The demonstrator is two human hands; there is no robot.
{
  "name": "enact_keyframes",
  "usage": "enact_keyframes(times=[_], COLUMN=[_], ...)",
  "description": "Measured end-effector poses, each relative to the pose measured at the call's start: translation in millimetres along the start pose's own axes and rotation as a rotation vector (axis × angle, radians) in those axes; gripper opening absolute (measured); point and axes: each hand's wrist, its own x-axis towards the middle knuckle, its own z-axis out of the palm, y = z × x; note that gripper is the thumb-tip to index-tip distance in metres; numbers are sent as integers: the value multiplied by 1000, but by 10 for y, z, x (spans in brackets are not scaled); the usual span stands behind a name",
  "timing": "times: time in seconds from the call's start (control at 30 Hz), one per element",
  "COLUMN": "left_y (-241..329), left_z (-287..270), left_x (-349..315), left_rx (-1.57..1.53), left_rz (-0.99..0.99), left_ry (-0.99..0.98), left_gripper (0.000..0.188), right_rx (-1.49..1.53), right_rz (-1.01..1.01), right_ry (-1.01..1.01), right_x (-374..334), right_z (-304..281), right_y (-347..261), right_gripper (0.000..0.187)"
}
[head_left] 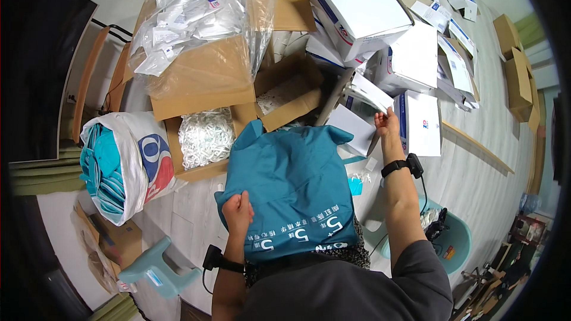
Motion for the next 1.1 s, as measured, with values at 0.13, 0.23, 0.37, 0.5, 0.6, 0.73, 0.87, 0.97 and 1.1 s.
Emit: enact_keyframes(times=[0.13,0.23,0.37,0.5,0.6,0.73,0.87,0.97,1.1], left_y=[-21,-136,-58,409,612,808,959,945,532], left_z=[-19,-14,118,541,697,329,-439,-581,-219], left_x=[-19,6,-119,-507,-705,-564,-327,-177,-121], left_rx=[-44,-97,-208,-489,-854,-721,-158,368,764], left_rz=[-11,24,-6,324,107,343,386,478,432], left_ry=[5,-11,-85,-360,-343,-186,-674,-952,-860], left_gripper=[40,36,21,78,56,38,47,56,71], right_rx=[13,51,63,-116,-312,-672,-1449,-1597,-1772], right_rz=[75,108,56,6,160,307,-1039,-1022,-919], right_ry=[73,-79,-339,-574,-724,-841,-1053,-1154,-1464], right_x=[-289,-692,-1798,-2806,-3435,-3686,-3490,-3410,-3473], right_z=[68,-102,-32,-133,-251,-397,-412,-473,-714], right_y=[-184,-178,54,518,841,910,642,460,322], right_gripper=[18,17,22,28,24,23,35,35,25])
